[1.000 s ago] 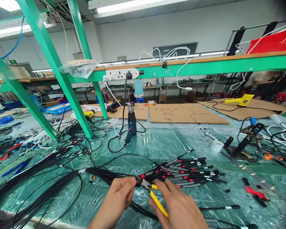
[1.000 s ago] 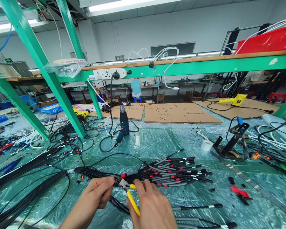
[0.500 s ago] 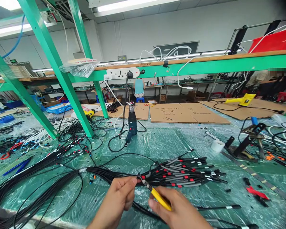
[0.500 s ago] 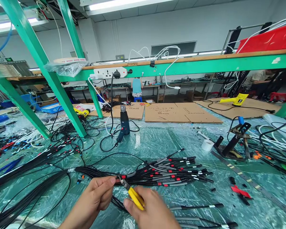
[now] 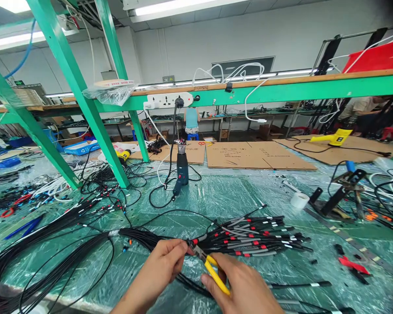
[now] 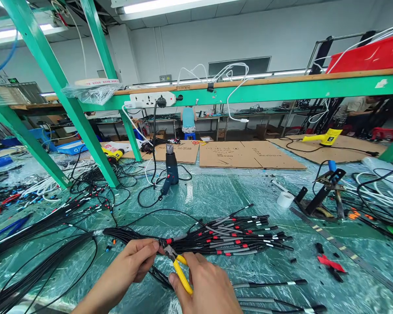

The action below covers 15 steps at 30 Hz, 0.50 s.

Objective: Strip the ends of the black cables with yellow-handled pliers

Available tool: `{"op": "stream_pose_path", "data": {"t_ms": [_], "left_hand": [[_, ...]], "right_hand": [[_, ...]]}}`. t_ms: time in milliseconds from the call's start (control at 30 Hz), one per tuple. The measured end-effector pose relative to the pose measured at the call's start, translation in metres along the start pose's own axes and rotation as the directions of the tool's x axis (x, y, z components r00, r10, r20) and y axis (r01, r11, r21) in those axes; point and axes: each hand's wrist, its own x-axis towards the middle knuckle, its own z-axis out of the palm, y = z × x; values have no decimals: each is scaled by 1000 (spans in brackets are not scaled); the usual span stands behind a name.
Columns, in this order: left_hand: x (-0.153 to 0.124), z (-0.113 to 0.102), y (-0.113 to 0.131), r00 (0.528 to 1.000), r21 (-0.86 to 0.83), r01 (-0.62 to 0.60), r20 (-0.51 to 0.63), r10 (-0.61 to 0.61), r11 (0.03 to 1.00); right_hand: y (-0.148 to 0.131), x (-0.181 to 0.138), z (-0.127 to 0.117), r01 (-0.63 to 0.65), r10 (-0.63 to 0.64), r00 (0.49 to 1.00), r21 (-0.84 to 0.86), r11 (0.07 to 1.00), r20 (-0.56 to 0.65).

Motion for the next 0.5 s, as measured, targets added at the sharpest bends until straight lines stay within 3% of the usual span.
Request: {"op": "stream_pose_path", "data": {"t_ms": [133, 267, 400, 500], "left_hand": [[-3, 1, -2, 999, 85, -42, -2, 42, 995], [-6, 1, -1, 998, 157, -64, 14, 63, 985], [-5, 3, -5, 998, 132, -54, 15, 53, 990], [-3, 6, -10, 998, 69, -50, 31, 48, 996]], "right_hand": [[7, 1, 7, 55, -113, 973, -274, 960, -202], [11, 0, 9, 74, -215, 934, -433, 898, -286], [13, -2, 11, 65, -194, 941, -416, 907, -276], [12, -3, 11, 27, -75, 980, -248, 968, -185]]}}
